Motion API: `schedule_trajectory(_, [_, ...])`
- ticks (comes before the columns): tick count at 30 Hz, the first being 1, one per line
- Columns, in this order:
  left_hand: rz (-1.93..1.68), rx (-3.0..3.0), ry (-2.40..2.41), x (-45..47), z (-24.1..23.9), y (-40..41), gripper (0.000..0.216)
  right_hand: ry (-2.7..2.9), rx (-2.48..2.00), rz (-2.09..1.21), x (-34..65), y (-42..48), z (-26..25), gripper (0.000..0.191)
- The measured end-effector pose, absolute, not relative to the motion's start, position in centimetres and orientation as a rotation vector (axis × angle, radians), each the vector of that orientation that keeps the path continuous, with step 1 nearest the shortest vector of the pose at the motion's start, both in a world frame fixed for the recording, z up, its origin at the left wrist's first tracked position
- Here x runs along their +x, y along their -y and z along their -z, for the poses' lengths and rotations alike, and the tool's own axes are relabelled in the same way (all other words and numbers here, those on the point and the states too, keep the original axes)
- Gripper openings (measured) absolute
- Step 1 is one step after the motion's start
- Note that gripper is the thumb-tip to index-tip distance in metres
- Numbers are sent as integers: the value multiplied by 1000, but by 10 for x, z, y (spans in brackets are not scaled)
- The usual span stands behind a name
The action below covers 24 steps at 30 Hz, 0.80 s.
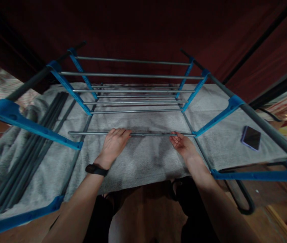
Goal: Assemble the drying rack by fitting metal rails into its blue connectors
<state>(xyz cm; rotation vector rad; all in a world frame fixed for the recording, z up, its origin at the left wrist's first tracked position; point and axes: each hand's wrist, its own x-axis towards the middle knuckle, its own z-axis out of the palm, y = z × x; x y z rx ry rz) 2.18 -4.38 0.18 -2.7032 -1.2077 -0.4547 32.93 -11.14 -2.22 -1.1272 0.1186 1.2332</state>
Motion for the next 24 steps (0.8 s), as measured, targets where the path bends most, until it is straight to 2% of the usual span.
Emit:
schedule_trajectory(4, [493, -2711, 1137, 20, -3, 46, 29, -135, -1132, -1236, 329, 114, 18, 24])
schedule_trajectory(24, [214, -2784, 1027, 23, -13, 75, 31, -147, -1167, -1252, 329, 123, 11, 24])
